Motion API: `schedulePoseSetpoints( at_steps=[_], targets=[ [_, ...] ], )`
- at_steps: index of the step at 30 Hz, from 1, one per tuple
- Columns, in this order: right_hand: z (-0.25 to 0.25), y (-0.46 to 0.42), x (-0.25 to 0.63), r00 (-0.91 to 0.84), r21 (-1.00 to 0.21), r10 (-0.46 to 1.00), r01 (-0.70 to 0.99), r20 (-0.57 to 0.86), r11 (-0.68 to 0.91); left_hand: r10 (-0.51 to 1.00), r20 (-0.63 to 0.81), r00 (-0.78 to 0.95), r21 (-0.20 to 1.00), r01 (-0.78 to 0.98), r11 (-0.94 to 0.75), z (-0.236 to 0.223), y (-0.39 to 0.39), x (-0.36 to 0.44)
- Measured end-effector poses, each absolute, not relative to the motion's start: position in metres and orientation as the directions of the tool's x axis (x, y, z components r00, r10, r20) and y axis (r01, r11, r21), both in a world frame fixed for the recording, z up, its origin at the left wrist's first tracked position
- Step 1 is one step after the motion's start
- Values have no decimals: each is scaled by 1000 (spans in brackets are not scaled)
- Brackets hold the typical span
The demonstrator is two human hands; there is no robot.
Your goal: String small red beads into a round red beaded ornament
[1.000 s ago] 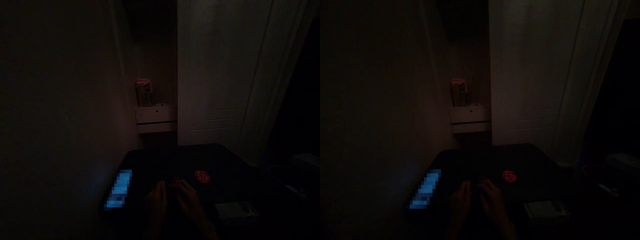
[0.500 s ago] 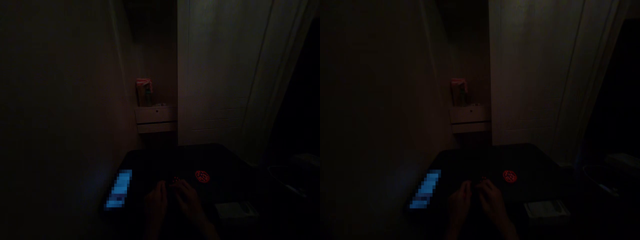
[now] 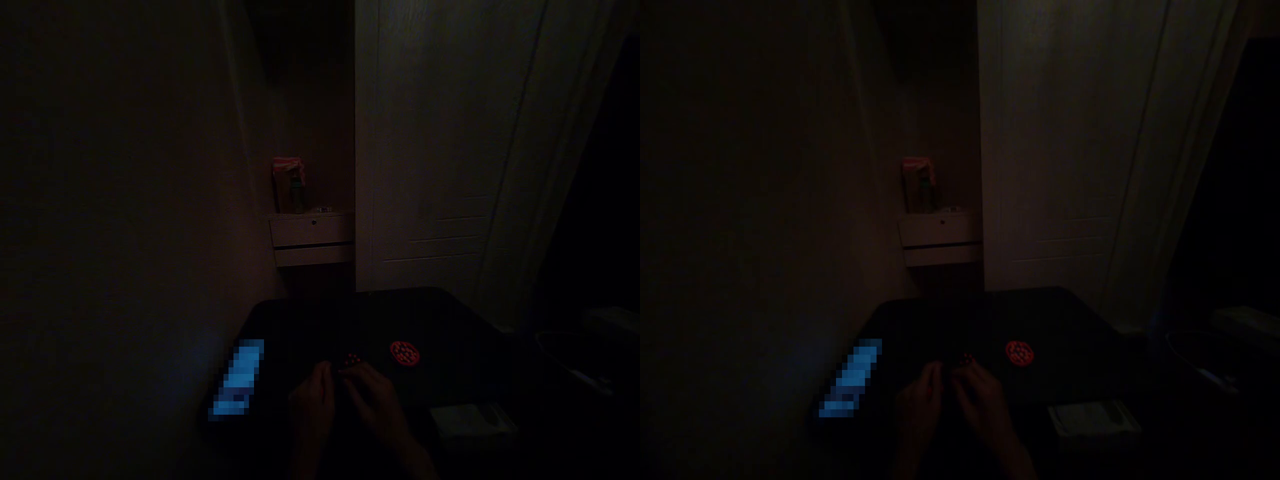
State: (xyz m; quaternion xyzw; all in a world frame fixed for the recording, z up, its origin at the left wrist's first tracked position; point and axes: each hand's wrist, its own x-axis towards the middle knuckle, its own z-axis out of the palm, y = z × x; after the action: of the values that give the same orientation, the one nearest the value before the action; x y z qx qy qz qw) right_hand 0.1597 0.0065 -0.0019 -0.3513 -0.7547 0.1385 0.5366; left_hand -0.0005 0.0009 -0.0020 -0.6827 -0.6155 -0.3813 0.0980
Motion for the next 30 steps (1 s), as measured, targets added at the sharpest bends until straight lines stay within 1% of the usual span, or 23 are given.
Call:
schedulePoseSetpoints(
  at_steps=[2,4,7,9,11,13,16,18,22,30],
  targets=[
    [-2,6,159,-147,-583,668,377,730,720,769,639,-33,319,920,-226,-1,0,-1],
    [-5,4,158,-70,-582,653,391,754,713,770,638,-22,304,925,-226,-1,0,-2],
    [-14,-3,155,58,-582,630,456,774,673,775,631,-37,305,930,-204,-1,-1,0],
    [-21,-8,153,93,-575,621,503,778,645,765,643,-36,284,939,-195,-3,-1,4],
    [-28,-13,150,112,-565,612,540,783,624,727,686,-39,244,953,-179,-7,-2,10],
    [-32,-16,148,124,-547,595,572,794,611,672,738,-60,233,957,-171,-12,-1,15],
    [-33,-15,149,97,-523,587,586,803,619,614,785,-82,255,946,-199,-15,0,18],
    [-30,-13,151,75,-534,603,560,794,633,589,803,-93,268,939,-217,-16,1,17],
    [-25,-11,154,88,-564,611,504,787,654,567,821,-68,247,938,-245,-15,1,15],
    [-20,-14,155,156,-593,604,484,782,643,560,827,-57,225,945,-236,-12,1,16]
  ],
)
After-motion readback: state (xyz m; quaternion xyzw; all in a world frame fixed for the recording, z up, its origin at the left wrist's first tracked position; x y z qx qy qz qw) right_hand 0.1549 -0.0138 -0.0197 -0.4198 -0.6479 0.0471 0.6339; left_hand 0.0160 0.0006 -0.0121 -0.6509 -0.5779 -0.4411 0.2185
